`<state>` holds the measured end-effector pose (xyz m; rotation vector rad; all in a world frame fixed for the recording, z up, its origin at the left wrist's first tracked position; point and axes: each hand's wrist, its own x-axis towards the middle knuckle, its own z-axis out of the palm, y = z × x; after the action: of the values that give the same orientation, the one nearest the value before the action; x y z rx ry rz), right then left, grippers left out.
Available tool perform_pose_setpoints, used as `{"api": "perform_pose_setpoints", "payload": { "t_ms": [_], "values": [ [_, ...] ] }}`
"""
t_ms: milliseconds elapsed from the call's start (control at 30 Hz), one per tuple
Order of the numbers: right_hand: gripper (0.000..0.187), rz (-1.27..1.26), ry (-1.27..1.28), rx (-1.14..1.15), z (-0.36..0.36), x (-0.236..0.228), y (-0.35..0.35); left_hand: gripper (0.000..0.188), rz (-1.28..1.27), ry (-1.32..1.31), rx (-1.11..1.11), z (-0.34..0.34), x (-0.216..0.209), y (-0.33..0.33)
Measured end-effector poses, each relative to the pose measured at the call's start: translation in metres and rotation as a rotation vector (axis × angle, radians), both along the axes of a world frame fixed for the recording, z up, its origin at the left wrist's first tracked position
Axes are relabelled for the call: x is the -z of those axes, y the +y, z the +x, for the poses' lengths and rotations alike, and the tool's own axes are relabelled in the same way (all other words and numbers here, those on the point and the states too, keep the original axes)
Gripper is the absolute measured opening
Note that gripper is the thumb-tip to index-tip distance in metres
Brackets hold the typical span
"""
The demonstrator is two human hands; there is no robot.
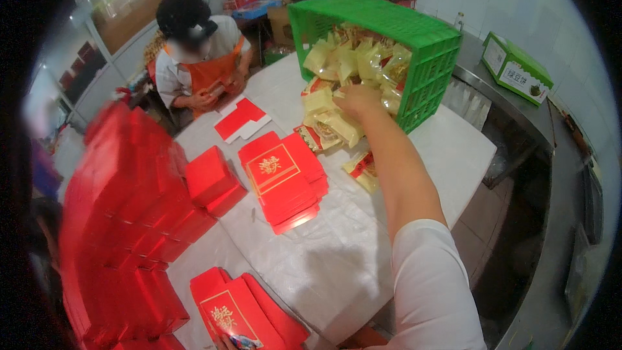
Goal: The person folds red cardboard boxes by hand, inserts gold-wrapped packets into the boxes, and stacks the completed boxes on a large work table.
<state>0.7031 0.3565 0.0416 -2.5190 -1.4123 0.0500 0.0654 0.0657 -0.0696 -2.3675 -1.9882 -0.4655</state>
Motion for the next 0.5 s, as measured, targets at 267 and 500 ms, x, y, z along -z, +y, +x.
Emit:
{"api": "perform_pose_setpoints", "payload": {
  "t_ms": [267, 500],
  "values": [
    [0.049, -0.272, 0.045, -0.073, -0.027, 0.023, 0.021, 0.069, 0.018, 0.098, 0.048, 0.007, 0.002, 0.010],
    [0.046, -0.120, -0.032, -0.168, -0.058, 0.047, -0.051, 0.069, 0.066, 0.018, 0.035, 0.054, -0.025, 0.006]
  ]
}}
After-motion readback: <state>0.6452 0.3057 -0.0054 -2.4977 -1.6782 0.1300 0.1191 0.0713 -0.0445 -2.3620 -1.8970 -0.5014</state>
